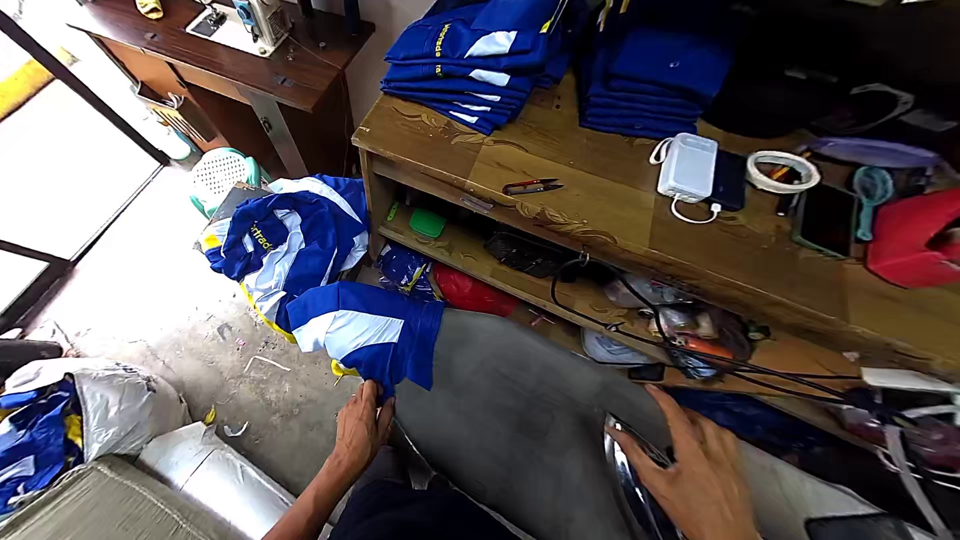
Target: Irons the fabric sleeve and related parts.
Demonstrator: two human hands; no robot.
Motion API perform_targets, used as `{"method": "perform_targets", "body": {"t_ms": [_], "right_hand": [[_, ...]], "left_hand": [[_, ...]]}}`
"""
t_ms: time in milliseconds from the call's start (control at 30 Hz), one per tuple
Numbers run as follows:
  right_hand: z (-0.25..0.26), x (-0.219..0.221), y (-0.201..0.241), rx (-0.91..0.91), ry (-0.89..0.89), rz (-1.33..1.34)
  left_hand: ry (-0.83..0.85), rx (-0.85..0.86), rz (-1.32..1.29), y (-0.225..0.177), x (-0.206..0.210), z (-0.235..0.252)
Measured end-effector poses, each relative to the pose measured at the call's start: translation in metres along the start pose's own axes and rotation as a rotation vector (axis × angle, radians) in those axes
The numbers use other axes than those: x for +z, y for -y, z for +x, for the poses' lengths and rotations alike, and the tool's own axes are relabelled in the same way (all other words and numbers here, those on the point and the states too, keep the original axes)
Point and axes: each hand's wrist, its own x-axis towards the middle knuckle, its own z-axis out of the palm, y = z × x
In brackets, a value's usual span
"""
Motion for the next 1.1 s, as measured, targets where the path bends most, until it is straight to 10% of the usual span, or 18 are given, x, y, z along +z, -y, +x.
{"method": "perform_targets", "body": {"t_ms": [233,333,533,833,1100], "right_hand": [[0.077,0.131,0.138,0.303,0.747,1.125],[0.102,0.159,0.182,0.338,0.794,1.288],[0.128,0.165,0.187,0.167,0.687,0.789],[0.116,0.16,0.176,0.042,0.483,0.478],[0.015,-0.007,0.004,0.094,0.207,-0.049]], "left_hand": [[0.241,-0.055,-0.301,-0.049,-0.018,0.021],[0.395,-0.005,-0.358,-0.049,-0.021,0.039],[-0.102,0.169,0.021,-0.024,-0.077,0.088],[-0.11,0.249,0.194,0.055,-0.062,0.145],[-0.122,0.609,0.184,0.008,-0.004,0.041]]}}
